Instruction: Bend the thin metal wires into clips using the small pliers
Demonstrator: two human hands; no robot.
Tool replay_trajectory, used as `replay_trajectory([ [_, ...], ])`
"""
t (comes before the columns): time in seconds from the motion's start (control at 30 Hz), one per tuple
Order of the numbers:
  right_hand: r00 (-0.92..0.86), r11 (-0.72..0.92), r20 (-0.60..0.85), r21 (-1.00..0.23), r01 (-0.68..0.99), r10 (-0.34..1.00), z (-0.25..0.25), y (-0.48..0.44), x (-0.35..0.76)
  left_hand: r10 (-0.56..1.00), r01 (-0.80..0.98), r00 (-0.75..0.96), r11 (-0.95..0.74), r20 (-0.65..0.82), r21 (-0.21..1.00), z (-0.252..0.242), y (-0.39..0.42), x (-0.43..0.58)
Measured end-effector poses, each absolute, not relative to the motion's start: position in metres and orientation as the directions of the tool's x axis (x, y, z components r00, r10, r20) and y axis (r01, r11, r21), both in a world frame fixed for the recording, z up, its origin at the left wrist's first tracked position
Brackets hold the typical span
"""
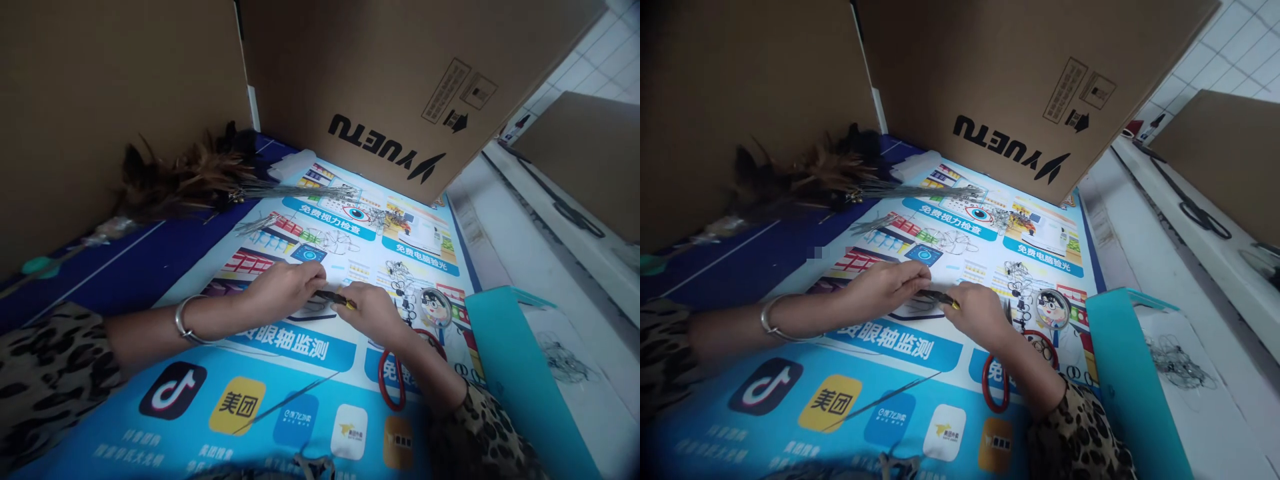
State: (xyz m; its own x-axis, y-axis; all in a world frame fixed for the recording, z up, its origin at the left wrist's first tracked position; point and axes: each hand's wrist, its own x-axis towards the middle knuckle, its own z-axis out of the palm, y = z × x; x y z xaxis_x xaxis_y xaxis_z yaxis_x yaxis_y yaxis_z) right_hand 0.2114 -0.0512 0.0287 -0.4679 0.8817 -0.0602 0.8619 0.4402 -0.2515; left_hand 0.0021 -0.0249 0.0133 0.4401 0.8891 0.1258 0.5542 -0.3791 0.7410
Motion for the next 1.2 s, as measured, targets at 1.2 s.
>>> replay_trajectory([
  [1.2, -0.234, 0.281, 0.156, -0.541, 0.793, 0.96, -0.005, -0.034, 0.224, 0.727, 0.513, 0.664, -0.614, 0.175, 0.6, -0.009, 0.008, -0.016],
])
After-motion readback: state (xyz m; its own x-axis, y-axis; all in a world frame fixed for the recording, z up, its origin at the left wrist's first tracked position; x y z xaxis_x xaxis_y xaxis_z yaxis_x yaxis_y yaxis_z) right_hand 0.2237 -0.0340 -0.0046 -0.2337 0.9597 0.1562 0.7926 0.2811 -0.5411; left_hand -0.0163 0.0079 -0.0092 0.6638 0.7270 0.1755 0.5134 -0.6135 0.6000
